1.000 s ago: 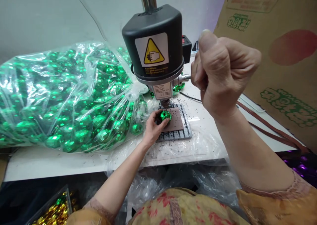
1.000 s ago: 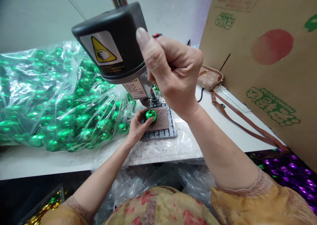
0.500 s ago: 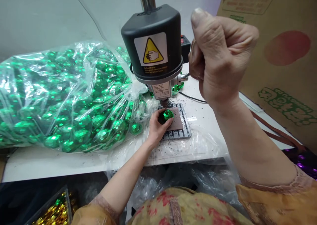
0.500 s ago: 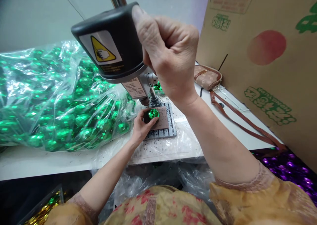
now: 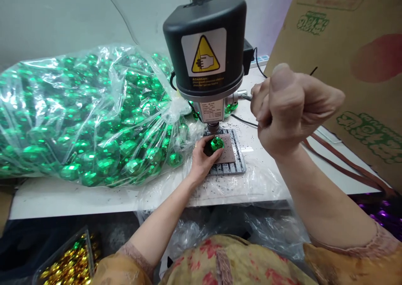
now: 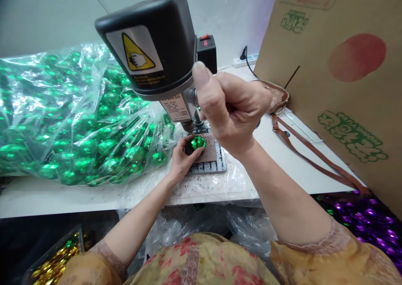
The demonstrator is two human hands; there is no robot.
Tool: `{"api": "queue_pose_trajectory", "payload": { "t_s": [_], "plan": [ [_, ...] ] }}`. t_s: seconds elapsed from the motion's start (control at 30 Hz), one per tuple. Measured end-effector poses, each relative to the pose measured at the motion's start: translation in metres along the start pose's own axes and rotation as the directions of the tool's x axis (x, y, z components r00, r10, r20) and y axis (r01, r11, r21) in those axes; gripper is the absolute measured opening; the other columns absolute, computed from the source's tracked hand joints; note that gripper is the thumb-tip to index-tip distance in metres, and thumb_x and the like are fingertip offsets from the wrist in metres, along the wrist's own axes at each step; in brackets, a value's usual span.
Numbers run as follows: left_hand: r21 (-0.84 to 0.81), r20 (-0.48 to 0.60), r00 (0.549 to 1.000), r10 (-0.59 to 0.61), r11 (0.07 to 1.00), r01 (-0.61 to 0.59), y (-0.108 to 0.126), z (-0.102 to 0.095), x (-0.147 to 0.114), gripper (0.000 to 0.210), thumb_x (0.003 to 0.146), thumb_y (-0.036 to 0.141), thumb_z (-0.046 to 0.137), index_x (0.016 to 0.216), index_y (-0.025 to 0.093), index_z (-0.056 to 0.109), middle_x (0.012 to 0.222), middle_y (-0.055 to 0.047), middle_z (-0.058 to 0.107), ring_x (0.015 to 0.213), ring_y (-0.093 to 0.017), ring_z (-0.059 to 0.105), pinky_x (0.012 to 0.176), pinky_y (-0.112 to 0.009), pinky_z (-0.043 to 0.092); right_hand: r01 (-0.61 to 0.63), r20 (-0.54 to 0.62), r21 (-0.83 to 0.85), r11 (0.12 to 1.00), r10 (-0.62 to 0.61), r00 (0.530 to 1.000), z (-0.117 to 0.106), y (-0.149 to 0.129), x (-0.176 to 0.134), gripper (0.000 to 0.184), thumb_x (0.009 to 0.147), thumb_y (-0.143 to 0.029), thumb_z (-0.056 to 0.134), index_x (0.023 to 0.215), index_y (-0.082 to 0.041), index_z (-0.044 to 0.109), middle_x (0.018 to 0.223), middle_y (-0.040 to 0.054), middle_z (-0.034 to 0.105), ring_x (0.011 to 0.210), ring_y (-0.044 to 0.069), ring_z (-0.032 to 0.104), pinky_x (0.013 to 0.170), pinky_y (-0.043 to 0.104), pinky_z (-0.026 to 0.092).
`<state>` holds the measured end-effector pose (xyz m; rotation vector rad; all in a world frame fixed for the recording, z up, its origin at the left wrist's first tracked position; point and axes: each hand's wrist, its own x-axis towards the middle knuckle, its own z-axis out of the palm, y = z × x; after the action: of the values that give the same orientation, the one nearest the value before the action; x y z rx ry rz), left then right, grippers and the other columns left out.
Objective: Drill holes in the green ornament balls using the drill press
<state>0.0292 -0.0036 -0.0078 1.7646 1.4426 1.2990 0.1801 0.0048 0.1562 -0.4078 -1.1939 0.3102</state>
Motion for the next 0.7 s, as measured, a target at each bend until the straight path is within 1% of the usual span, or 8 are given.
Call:
{"api": "queue_pose_trajectory", "payload": {
  "t_s": [0.07, 0.2, 0.3, 0.37, 0.47, 0.57, 0.7],
  "plan": [
    [-0.001, -0.003, 1.0, 0.0, 1.0, 0.0, 0.0, 0.0, 0.0, 0.043, 0.079, 0.033, 0.081, 0.119, 0.023, 0.067, 0.116, -0.007, 0.071, 0.109, -0.023, 0.064, 0.097, -0.038, 0.052, 0.039, -0.002, -0.009, 0.999, -0.039, 0.999, -0.001, 0.003, -0.002, 0.055, 0.089, -0.039, 0.063, 0.046, -0.021, 0.034, 0.041, -0.0051, 0.028, 0.036, 0.007, 0.028, 0.043, 0.033, 0.021],
    [-0.016, 0.006, 1.0, -0.031, 0.999, 0.031, 0.002, 0.0, 0.0, 0.044, 0.079, 0.034, 0.081, 0.119, 0.022, 0.067, 0.115, -0.007, 0.071, 0.109, -0.024, 0.064, 0.097, -0.038, 0.052, 0.119, -0.059, 0.021, 0.993, -0.118, 0.991, 0.0, 0.011, -0.004, 0.058, 0.089, -0.035, 0.063, 0.046, -0.019, 0.028, 0.039, -0.005, 0.023, 0.035, 0.006, 0.023, 0.043, 0.033, 0.019],
    [-0.029, 0.002, 0.999, -0.045, 0.999, 0.045, 0.003, 0.0, 0.001, 0.045, 0.077, 0.033, 0.082, 0.118, 0.022, 0.068, 0.114, -0.007, 0.071, 0.109, -0.024, 0.064, 0.097, -0.038, 0.051, 0.126, -0.035, 0.017, 0.992, -0.125, 0.992, 0.0, 0.014, -0.005, 0.059, 0.09, -0.033, 0.063, 0.045, -0.018, 0.027, 0.039, -0.0046, 0.023, 0.036, 0.006, 0.025, 0.044, 0.033, 0.02],
    [-0.035, -0.004, 0.999, -0.043, 0.998, 0.043, 0.002, 0.0, 0.001, 0.045, 0.077, 0.033, 0.083, 0.117, 0.022, 0.068, 0.113, -0.007, 0.071, 0.109, -0.024, 0.064, 0.097, -0.038, 0.052, 0.151, -0.034, 0.021, 0.988, -0.151, 0.988, 0.0, 0.017, -0.005, 0.06, 0.091, -0.031, 0.062, 0.045, -0.018, 0.026, 0.04, -0.0047, 0.022, 0.036, 0.006, 0.026, 0.044, 0.032, 0.022],
    [-0.037, -0.011, 0.999, -0.032, 0.999, 0.031, 0.002, 0.001, 0.001, 0.044, 0.076, 0.032, 0.083, 0.117, 0.022, 0.068, 0.112, -0.007, 0.071, 0.108, -0.023, 0.064, 0.096, -0.038, 0.052, 0.244, -0.067, 0.023, 0.97, -0.242, 0.968, -0.001, 0.023, -0.007, 0.062, 0.091, -0.03, 0.062, 0.044, -0.017, 0.023, 0.04, -0.0054, 0.022, 0.035, 0.005, 0.026, 0.042, 0.031, 0.022],
    [-0.037, -0.01, 1.0, -0.024, 0.999, 0.024, 0.002, 0.001, 0.001, 0.043, 0.077, 0.032, 0.082, 0.116, 0.022, 0.068, 0.113, -0.006, 0.071, 0.108, -0.023, 0.064, 0.096, -0.038, 0.052, 0.322, -0.054, -0.006, 0.947, -0.321, 0.945, -0.004, 0.028, -0.01, 0.06, 0.091, -0.028, 0.06, 0.043, -0.017, 0.027, 0.038, -0.0059, 0.024, 0.034, 0.004, 0.027, 0.039, 0.029, 0.019],
    [-0.027, -0.01, 1.0, -0.022, 0.999, 0.022, 0.002, 0.001, 0.0, 0.043, 0.077, 0.032, 0.082, 0.116, 0.022, 0.068, 0.112, -0.007, 0.071, 0.108, -0.023, 0.064, 0.096, -0.037, 0.052, 0.318, -0.018, -0.017, 0.948, -0.318, 0.948, -0.008, 0.028, -0.014, 0.058, 0.092, -0.028, 0.059, 0.043, -0.017, 0.03, 0.038, -0.006, 0.026, 0.033, 0.004, 0.029, 0.04, 0.028, 0.02]
  ]
}}
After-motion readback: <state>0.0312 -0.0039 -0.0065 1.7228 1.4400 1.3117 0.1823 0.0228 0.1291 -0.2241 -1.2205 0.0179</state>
